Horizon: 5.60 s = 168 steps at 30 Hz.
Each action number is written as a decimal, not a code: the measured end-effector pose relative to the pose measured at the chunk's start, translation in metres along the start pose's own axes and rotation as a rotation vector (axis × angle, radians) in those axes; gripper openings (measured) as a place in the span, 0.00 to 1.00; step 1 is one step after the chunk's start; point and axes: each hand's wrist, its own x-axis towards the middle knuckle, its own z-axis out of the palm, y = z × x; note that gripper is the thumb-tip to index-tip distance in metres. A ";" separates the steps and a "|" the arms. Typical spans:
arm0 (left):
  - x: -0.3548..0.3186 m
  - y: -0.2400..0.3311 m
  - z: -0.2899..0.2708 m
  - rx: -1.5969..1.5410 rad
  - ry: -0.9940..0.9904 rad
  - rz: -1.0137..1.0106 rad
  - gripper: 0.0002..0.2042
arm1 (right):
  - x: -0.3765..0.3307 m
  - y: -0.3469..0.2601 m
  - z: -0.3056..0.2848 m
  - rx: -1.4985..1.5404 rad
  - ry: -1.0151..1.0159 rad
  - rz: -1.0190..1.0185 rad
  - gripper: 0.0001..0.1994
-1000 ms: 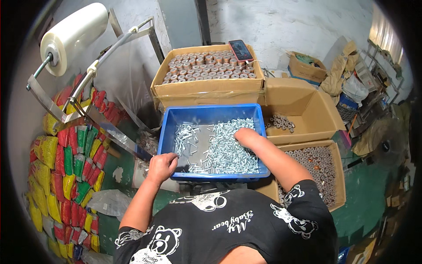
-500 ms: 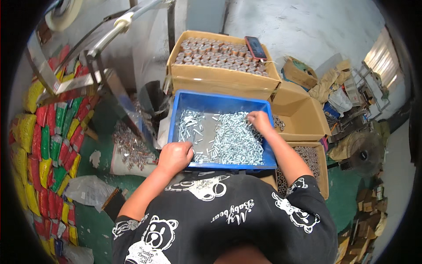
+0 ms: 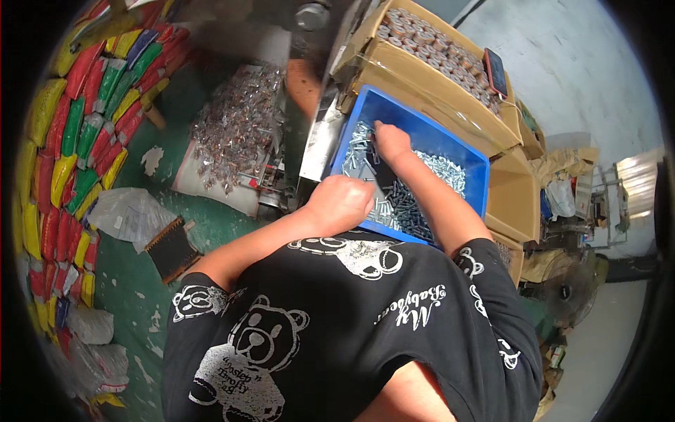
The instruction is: The person packs metal hardware by transferring cylindrical metal parts from cardboard boxes into another box and sorting through bolts and Allen keys in a blue plastic tray.
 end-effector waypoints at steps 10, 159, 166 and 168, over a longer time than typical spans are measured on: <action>0.001 -0.008 -0.002 -0.149 -0.049 0.015 0.07 | -0.016 0.021 -0.007 0.064 0.231 -0.014 0.09; 0.006 0.027 -0.015 0.019 -0.104 -0.083 0.07 | 0.032 -0.043 -0.076 0.857 0.342 -0.502 0.20; 0.093 0.206 -0.091 -1.062 -0.719 0.265 0.13 | -0.157 0.156 -0.019 -0.027 -0.262 -0.126 0.15; 0.102 0.250 -0.096 -1.320 -0.785 0.500 0.20 | -0.212 0.113 -0.082 0.269 -0.310 0.124 0.16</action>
